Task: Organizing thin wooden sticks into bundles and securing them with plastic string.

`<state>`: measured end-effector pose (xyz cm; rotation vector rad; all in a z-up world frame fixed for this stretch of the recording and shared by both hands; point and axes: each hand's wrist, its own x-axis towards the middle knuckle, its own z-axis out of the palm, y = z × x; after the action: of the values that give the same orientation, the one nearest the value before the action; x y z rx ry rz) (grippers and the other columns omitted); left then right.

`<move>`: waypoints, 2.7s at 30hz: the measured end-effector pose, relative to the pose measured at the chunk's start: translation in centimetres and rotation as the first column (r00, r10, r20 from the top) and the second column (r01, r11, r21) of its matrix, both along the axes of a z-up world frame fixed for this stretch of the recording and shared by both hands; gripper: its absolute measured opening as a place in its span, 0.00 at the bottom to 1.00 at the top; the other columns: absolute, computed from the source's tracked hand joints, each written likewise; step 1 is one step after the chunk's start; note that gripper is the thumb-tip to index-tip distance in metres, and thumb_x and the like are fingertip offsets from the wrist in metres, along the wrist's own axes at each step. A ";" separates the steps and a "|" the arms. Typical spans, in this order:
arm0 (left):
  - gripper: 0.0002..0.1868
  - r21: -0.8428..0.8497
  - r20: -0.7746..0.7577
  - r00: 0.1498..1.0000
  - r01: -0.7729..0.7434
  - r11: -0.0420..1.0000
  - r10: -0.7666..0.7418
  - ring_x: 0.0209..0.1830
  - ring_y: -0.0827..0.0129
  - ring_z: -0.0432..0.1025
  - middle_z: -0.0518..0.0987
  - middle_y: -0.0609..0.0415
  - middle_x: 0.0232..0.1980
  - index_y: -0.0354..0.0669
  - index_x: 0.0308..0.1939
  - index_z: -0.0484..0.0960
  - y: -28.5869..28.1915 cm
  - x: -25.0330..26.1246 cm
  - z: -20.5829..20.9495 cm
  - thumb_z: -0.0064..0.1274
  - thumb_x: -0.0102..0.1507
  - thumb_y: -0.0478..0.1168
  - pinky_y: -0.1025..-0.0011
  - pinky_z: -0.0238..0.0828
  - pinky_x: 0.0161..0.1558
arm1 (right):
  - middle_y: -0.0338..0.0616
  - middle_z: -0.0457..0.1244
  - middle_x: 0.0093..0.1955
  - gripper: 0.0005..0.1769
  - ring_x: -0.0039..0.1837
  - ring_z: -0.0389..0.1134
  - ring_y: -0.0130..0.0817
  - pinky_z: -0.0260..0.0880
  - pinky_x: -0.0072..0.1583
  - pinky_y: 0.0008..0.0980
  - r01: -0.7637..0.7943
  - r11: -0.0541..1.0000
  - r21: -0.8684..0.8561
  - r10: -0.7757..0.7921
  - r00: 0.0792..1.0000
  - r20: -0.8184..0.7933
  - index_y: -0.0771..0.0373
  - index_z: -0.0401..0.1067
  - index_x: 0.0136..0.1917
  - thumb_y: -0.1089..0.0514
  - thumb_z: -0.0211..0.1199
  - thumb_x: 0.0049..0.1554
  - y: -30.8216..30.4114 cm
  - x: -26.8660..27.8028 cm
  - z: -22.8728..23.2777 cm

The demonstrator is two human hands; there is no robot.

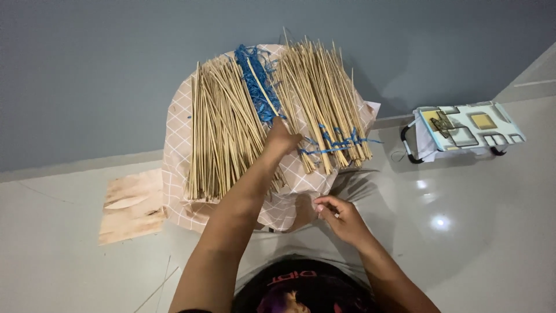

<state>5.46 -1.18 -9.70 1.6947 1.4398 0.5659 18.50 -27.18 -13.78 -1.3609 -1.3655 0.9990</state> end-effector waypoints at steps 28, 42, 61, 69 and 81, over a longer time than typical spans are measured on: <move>0.46 0.186 0.583 0.808 -0.030 0.982 -0.085 0.67 0.11 0.55 0.54 0.06 0.69 0.25 0.78 0.44 -13.0 -8.6 10.7 0.52 0.61 0.27 0.27 0.58 0.64 | 0.53 0.71 0.38 0.13 0.41 0.72 0.36 0.75 0.47 0.38 -0.021 1.000 -0.015 0.020 0.998 -0.064 0.68 0.79 0.56 0.63 0.60 0.61 -0.6 -1.2 0.6; 0.47 0.425 0.719 0.643 -0.106 0.899 -0.264 0.66 0.34 0.67 0.61 0.27 0.72 0.35 0.81 0.42 -16.1 -9.3 1.4 0.54 0.64 0.26 0.47 0.73 0.60 | 0.43 0.66 0.41 0.13 0.44 0.65 0.29 0.73 0.47 0.31 -0.280 0.955 0.102 0.298 0.894 -0.334 0.66 0.68 0.61 0.58 0.49 0.68 3.4 -8.0 1.4; 0.41 0.294 0.705 0.681 -0.024 0.955 -0.200 0.55 0.46 0.74 0.66 0.26 0.72 0.37 0.80 0.53 -16.6 -9.7 1.5 0.57 0.66 0.36 0.50 0.72 0.54 | 0.53 0.69 0.49 0.23 0.43 0.70 0.36 0.76 0.45 0.36 -0.214 0.968 0.131 0.251 0.853 -0.457 0.71 0.65 0.69 0.67 0.58 0.61 6.3 -4.8 -1.4; 0.35 0.251 0.735 0.658 -0.037 0.967 -0.165 0.52 0.51 0.74 0.70 0.30 0.67 0.37 0.77 0.58 -16.7 -9.2 1.5 0.55 0.68 0.37 0.54 0.72 0.52 | 0.56 0.69 0.50 0.25 0.47 0.70 0.43 0.74 0.50 0.41 -0.217 0.966 0.143 0.244 0.946 -0.212 0.72 0.64 0.70 0.65 0.58 0.60 4.9 -4.9 -1.6; 0.27 0.177 0.782 0.615 -0.054 0.983 -0.107 0.48 0.59 0.73 0.75 0.36 0.59 0.36 0.72 0.66 -17.7 -9.8 1.1 0.51 0.69 0.38 0.60 0.72 0.48 | 0.61 0.69 0.52 0.27 0.52 0.70 0.52 0.71 0.56 0.49 -0.222 0.965 0.139 0.195 0.963 0.184 0.73 0.62 0.70 0.62 0.57 0.58 12.3 -4.7 3.0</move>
<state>-4.37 -18.86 -8.64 1.2947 0.7082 1.2796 13.81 -14.85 -10.78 -1.2222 -1.7077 0.9053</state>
